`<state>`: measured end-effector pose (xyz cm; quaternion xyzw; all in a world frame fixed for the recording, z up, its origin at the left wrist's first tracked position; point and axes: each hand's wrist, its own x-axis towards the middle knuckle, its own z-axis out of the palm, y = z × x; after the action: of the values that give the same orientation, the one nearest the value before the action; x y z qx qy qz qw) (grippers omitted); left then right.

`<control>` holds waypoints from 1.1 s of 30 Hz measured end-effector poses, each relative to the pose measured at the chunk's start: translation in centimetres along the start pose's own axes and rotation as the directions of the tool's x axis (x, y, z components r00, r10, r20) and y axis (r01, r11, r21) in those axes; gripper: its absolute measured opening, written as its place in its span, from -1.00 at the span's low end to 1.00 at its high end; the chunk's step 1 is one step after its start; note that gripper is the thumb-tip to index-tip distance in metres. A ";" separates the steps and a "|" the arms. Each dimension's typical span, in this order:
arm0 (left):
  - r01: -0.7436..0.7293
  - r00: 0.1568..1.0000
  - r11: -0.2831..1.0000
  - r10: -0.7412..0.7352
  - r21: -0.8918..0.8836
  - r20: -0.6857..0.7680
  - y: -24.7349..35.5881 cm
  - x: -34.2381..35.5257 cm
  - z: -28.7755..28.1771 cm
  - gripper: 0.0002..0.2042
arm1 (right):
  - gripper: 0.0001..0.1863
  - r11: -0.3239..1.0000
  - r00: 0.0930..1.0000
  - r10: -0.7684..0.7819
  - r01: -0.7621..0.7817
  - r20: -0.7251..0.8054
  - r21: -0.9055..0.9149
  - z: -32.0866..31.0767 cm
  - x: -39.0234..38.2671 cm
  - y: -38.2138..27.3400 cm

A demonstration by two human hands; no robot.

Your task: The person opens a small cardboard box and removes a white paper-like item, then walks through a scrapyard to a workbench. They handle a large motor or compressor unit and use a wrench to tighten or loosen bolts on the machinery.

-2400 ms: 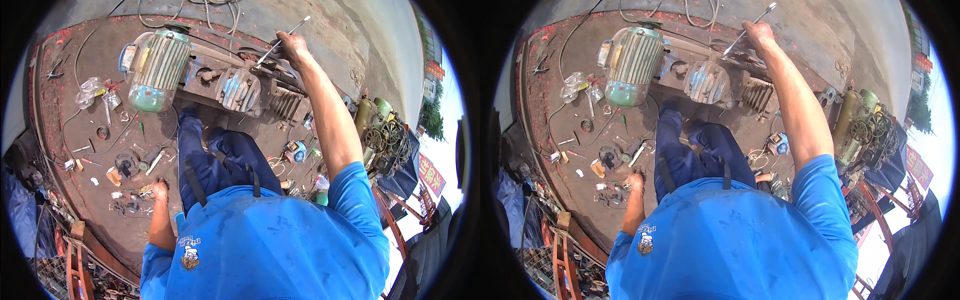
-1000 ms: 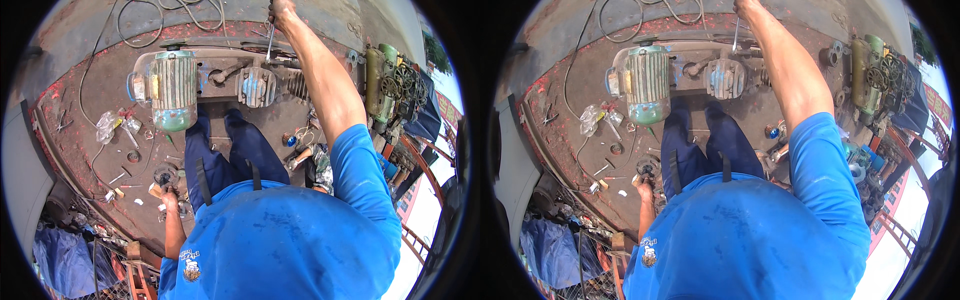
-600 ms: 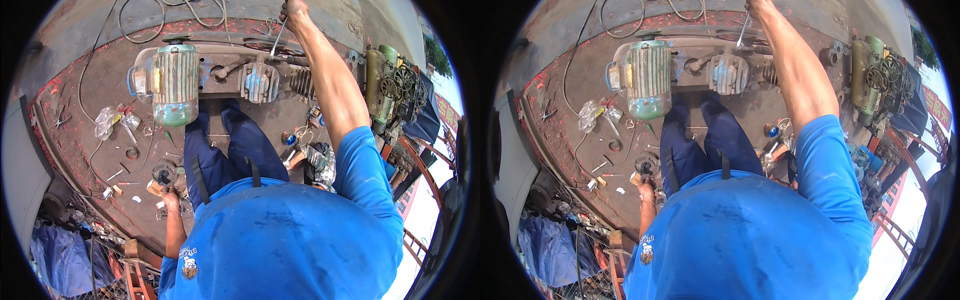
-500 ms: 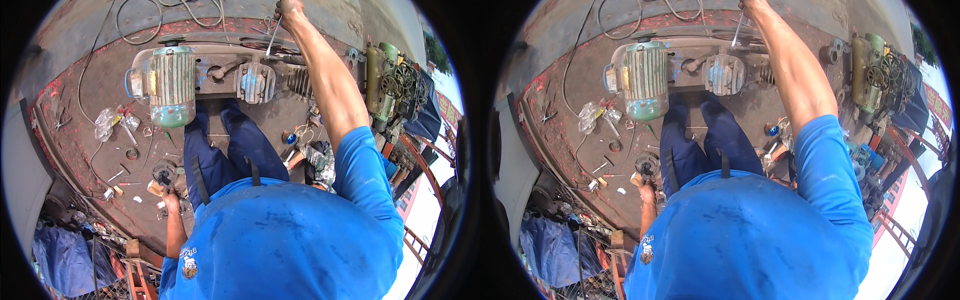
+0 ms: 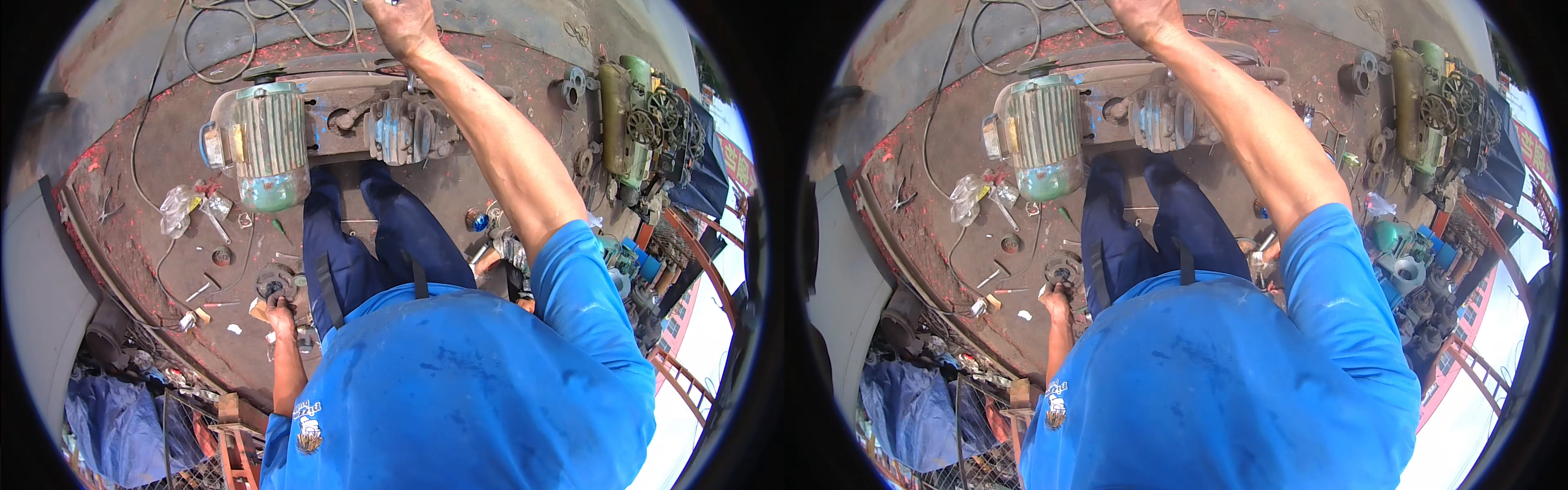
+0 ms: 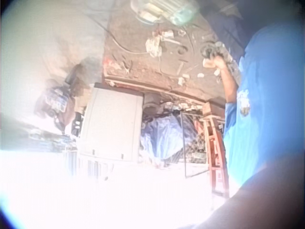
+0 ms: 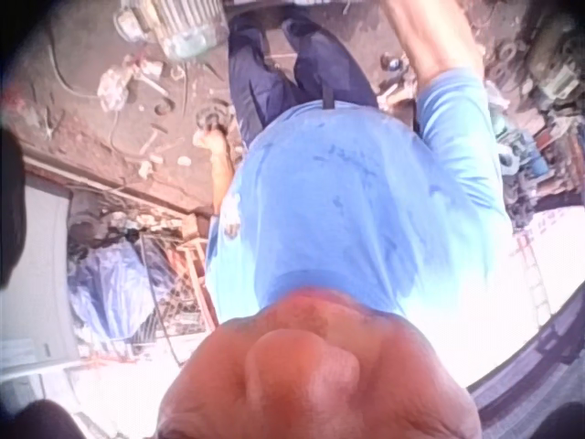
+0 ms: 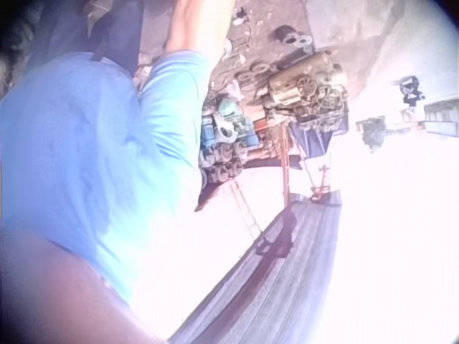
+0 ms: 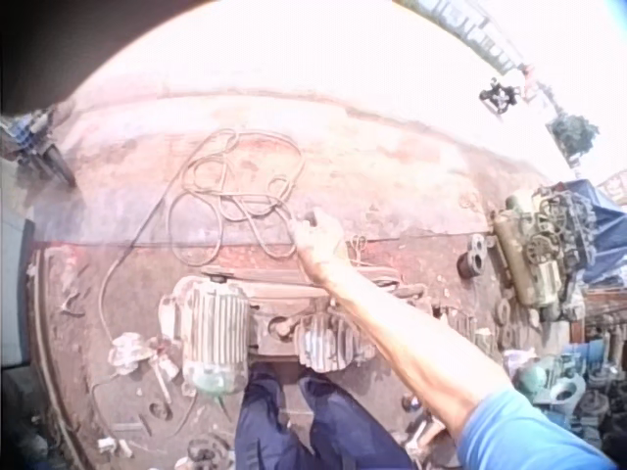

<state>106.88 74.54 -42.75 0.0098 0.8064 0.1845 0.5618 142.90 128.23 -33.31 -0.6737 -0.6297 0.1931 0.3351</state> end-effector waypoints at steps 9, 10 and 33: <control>-0.011 1.000 0.998 0.010 -0.064 -0.013 -0.8 1.1 0.2 -0.87 | -0.63 0.926 0.910 -0.377 0.371 0.173 0.069 -7.5 -8.4 -2.8; -0.004 1.000 0.996 0.002 -0.086 -0.026 -0.5 0.8 0.5 -0.88 | -0.64 0.914 0.898 -0.407 0.399 0.171 0.079 -7.6 -9.2 -2.5; 0.010 0.999 0.993 -0.014 -0.118 -0.036 -0.9 -5.4 6.9 -0.87 | -0.68 0.742 0.641 0.546 -0.669 0.540 0.045 -9.2 0.7 8.6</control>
<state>115.32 74.48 -40.24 -0.0316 0.8045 0.2284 0.5474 155.46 127.16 -32.68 -0.7280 -0.3993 0.5349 0.1567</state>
